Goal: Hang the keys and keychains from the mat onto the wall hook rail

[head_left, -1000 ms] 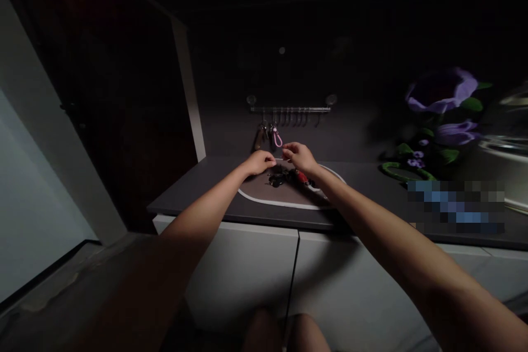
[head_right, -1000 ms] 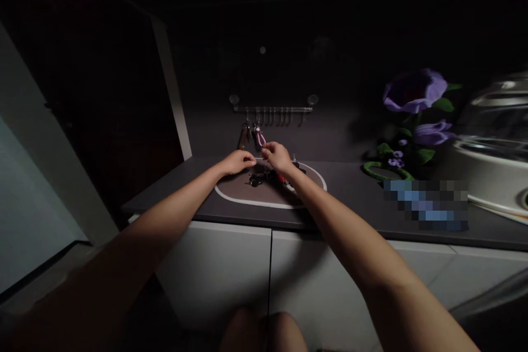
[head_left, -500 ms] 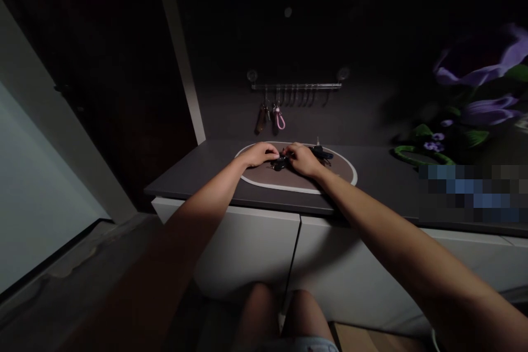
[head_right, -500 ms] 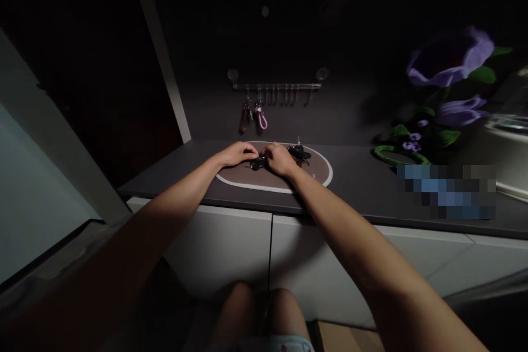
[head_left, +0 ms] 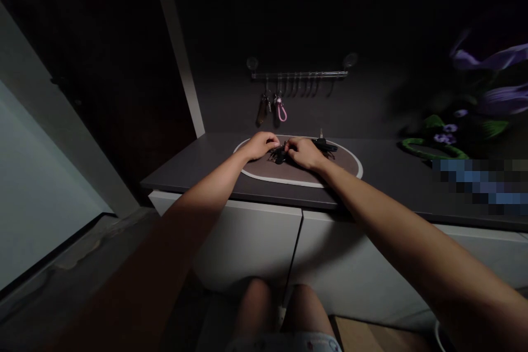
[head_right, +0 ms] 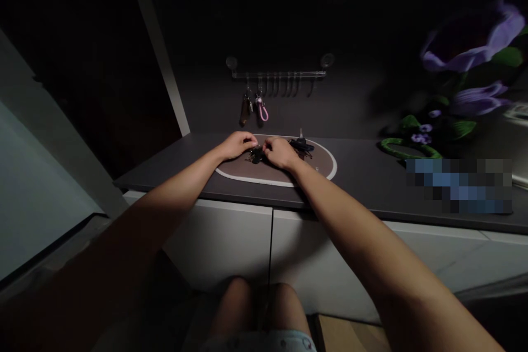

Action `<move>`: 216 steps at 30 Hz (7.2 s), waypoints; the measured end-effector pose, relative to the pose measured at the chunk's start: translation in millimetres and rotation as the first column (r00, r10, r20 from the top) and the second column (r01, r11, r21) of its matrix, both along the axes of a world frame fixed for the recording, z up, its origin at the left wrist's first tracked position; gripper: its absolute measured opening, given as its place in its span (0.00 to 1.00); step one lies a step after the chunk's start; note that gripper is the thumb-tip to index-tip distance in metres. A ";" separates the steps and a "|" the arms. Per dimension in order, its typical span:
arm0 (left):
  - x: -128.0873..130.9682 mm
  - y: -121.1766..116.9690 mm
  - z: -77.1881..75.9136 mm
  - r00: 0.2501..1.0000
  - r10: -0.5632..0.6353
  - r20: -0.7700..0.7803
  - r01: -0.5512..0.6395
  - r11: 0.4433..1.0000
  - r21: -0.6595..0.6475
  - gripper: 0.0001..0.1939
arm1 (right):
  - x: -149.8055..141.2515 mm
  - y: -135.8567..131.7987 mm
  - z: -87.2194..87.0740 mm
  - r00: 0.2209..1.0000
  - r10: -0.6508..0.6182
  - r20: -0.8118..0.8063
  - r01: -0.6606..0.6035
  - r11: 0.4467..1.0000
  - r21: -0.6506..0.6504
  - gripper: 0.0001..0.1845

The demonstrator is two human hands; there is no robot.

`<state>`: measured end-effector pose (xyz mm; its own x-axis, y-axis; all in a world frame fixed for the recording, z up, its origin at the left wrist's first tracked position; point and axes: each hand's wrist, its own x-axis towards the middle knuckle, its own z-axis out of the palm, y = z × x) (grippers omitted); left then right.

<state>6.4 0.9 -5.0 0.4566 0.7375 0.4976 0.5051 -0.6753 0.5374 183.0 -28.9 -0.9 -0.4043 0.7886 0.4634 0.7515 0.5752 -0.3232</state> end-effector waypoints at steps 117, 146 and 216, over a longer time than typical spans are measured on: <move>8.9 -0.6 2.4 0.864 0.488 0.123 -0.503 0.823 0.265 0.16 | -30.8 142.0 77.2 0.635 -0.241 -0.734 0.339 0.941 -0.015 0.08; 9.4 0.2 -1.3 0.968 0.226 0.108 -0.242 0.956 0.168 0.09 | 12.6 13.0 15.6 0.893 -0.027 -0.449 -0.005 0.998 -0.070 0.07; 2.9 -18.8 6.9 0.794 0.012 0.608 0.425 0.704 -0.569 0.12 | 10.5 2.1 12.4 0.948 0.255 -0.190 -0.222 0.959 0.178 0.06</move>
